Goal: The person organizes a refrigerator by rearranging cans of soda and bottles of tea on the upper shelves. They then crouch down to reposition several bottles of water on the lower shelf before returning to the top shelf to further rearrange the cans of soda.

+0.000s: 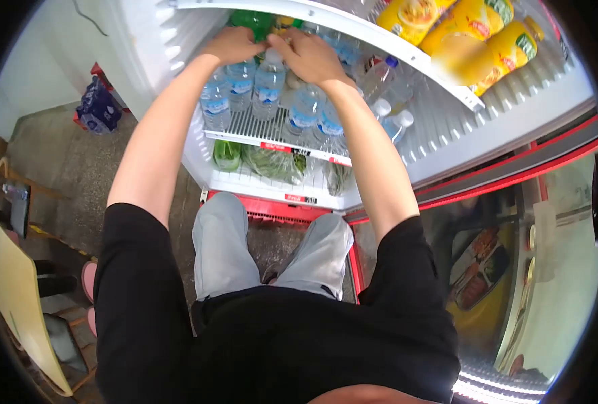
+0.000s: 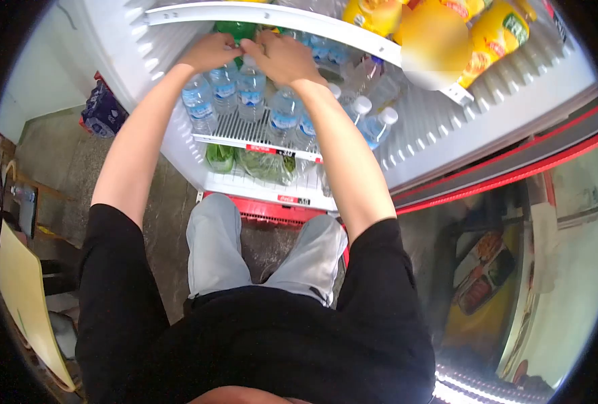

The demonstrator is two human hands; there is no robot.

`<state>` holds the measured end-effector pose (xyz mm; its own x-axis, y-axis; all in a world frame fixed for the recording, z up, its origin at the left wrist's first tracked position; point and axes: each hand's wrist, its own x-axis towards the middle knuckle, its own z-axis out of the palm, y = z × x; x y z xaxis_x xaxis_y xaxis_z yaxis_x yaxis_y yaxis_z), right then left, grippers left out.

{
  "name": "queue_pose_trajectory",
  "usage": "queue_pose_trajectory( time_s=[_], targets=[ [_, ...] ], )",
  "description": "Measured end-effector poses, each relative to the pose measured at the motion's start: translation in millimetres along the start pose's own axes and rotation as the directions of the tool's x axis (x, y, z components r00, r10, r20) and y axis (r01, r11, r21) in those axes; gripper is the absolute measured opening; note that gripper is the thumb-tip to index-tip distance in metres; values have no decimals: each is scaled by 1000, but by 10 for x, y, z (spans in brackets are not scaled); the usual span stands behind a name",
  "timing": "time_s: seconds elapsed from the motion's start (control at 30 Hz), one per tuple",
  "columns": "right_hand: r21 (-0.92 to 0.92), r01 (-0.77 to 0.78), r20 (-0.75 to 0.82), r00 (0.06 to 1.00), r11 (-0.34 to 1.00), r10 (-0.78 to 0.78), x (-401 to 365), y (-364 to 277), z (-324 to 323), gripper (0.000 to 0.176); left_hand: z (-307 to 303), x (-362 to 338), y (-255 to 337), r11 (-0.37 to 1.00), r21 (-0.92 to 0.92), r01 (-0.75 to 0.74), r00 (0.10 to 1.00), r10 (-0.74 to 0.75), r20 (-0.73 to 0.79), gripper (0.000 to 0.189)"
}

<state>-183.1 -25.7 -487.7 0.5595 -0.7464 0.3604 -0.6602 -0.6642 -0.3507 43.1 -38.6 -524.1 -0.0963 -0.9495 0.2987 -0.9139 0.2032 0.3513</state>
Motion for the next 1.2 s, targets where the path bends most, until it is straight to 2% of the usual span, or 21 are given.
queue_pose_trajectory(
  time_s=[0.03,0.13,0.2,0.23,0.27,0.33,0.37,0.47,0.57,0.67,0.77,0.87,0.97,1.17,1.2],
  targets=[
    [2,4,-32,999,1000,-4,-1,-10,-93,69,-50,-18,55,1000,6,4,1000,-4,1,56],
    [-212,96,-98,988,973,-119,-175,26,-300,67,-131,-28,30,1000,6,-3,1000,3,-4,63],
    [-329,-44,181,978,943,108,-288,-36,-506,72,-110,-103,60,996,-73,-54,998,53,-25,65],
    [-371,-37,113,990,928,84,-353,64,-468,76,-28,-42,8,999,-16,-45,999,45,-24,64],
    [-371,-52,192,972,927,132,-395,144,-468,77,40,32,-35,998,43,-37,999,39,-26,63],
    [-369,-75,331,921,926,206,-386,267,-504,79,32,5,20,998,48,-49,999,49,-7,63],
    [-246,-17,319,943,969,97,-420,526,-367,79,-2,-5,36,997,55,-53,999,53,1,63],
    [-207,-44,408,904,977,127,-419,463,-356,81,85,53,-39,996,22,-83,996,84,-10,62],
    [-135,2,294,955,991,38,-447,534,-250,72,85,95,-43,999,-4,-50,998,51,34,60],
    [-221,-31,233,969,975,83,-385,682,-106,74,114,164,-138,998,66,-1,998,-3,62,60],
    [-228,-73,195,973,971,120,-408,608,-136,74,190,181,-226,996,-72,55,998,-52,43,63],
    [-270,-109,205,964,957,168,-361,698,-117,77,68,132,-106,997,33,67,986,-71,148,57],
    [-343,-106,93,985,933,146,-384,755,-14,82,-46,-42,34,988,-151,21,996,-7,93,55],
    [-309,-146,124,973,940,192,-409,561,-86,90,-63,-33,41,998,-49,33,996,-28,81,59],
    [-292,-174,107,971,940,213,-419,519,-116,91,-113,-33,95,994,-51,94,987,-87,136,60]
  ],
)
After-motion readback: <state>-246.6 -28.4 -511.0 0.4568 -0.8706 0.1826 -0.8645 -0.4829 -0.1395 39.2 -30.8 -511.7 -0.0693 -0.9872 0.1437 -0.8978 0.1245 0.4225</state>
